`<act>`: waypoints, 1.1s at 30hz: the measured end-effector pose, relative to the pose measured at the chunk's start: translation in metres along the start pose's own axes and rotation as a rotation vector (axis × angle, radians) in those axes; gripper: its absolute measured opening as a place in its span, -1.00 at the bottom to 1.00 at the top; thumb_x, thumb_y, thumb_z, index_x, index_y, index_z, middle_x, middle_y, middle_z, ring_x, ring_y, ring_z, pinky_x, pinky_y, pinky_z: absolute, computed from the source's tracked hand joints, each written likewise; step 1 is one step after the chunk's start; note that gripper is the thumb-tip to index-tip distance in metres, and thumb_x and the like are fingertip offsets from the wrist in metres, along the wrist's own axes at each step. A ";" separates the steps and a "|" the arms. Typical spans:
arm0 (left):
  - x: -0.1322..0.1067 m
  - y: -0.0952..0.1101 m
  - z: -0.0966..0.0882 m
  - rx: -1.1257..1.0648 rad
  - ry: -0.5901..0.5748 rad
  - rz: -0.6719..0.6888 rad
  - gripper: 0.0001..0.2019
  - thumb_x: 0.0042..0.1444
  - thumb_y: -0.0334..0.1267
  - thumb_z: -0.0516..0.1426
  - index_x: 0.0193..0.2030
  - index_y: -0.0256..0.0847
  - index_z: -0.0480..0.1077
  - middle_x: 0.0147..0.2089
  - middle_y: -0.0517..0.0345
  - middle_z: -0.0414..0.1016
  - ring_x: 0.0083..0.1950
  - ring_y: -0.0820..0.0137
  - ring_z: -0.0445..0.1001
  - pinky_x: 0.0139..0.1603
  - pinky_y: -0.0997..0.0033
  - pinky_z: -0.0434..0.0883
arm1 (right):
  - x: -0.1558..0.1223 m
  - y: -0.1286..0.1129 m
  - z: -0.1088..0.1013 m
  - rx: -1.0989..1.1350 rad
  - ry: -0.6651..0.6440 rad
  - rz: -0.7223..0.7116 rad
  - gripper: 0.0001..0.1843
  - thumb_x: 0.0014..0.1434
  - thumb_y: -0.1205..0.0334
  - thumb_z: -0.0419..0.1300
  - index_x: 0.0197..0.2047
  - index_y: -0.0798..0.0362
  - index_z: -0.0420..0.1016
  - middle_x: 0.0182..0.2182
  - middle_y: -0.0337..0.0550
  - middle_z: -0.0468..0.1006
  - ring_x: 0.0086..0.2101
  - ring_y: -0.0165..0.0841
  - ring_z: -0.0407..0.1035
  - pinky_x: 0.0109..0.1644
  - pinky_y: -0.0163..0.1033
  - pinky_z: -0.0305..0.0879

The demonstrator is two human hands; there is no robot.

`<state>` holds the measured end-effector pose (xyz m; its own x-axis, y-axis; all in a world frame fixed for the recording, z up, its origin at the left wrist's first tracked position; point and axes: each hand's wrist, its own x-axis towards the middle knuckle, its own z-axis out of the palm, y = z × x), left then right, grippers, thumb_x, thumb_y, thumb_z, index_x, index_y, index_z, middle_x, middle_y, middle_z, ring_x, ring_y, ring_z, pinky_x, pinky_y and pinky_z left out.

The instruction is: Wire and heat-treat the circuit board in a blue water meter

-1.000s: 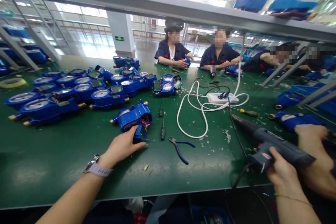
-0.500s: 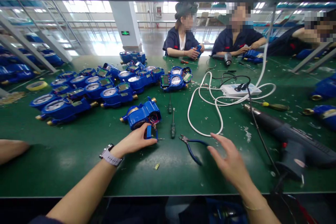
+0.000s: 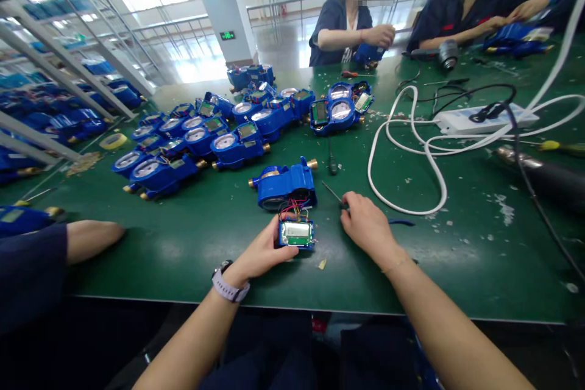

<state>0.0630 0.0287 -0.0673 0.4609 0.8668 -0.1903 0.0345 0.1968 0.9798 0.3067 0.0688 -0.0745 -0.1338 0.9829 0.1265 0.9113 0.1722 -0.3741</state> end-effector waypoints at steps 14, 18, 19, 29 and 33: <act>-0.020 -0.031 0.010 0.172 0.148 0.212 -0.44 0.00 -0.28 0.27 0.12 -0.16 0.16 0.15 -0.01 0.28 0.23 0.16 0.33 0.30 0.16 0.26 | -0.128 -0.067 -0.035 0.715 -0.152 0.052 -0.68 0.26 0.16 0.14 0.07 -0.13 0.54 -0.10 -0.16 0.58 -0.13 -0.19 0.49 0.00 -0.14 0.42; -0.018 -0.031 0.012 0.261 0.168 0.283 -0.33 0.01 -0.27 0.25 0.23 -0.19 0.08 0.23 -0.06 0.22 0.30 0.14 0.24 0.37 0.14 0.18 | -0.130 -0.074 -0.031 0.678 -0.150 -0.007 -0.61 0.28 0.20 0.10 0.14 -0.15 0.49 -0.08 -0.19 0.57 -0.14 -0.20 0.51 -0.07 -0.18 0.46; -0.018 -0.031 0.012 0.257 0.163 0.277 -0.30 0.02 -0.26 0.25 0.27 -0.18 0.05 0.25 -0.07 0.21 0.32 0.13 0.23 0.38 0.14 0.17 | -0.130 -0.074 -0.031 0.667 -0.148 -0.017 -0.60 0.28 0.21 0.09 0.16 -0.16 0.48 -0.09 -0.19 0.58 -0.15 -0.20 0.52 -0.10 -0.19 0.47; -0.018 -0.036 0.013 0.202 0.164 0.231 -0.34 -0.01 -0.22 0.30 0.20 -0.16 0.13 0.20 -0.04 0.29 0.26 0.12 0.33 0.33 0.10 0.24 | -0.125 -0.075 -0.038 0.595 -0.150 -0.102 -0.60 0.29 0.22 0.06 0.15 -0.11 0.49 -0.20 -0.15 0.61 -0.39 -0.22 0.53 -0.26 -0.17 0.51; -0.019 -0.037 0.013 0.297 0.197 0.248 -0.27 -0.01 -0.18 0.30 0.26 -0.17 0.09 0.26 -0.09 0.24 0.30 0.09 0.27 0.35 0.03 0.20 | -0.123 -0.078 -0.048 0.438 -0.178 -0.191 -0.56 0.30 0.37 -0.05 0.15 0.02 0.46 -0.14 -0.12 0.60 -0.32 -0.28 0.54 -0.27 -0.23 0.53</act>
<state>0.0647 -0.0006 -0.0994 0.3103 0.9478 0.0738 0.2110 -0.1444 0.9668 0.2704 -0.0683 -0.0169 -0.3812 0.9205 0.0856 0.6206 0.3235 -0.7143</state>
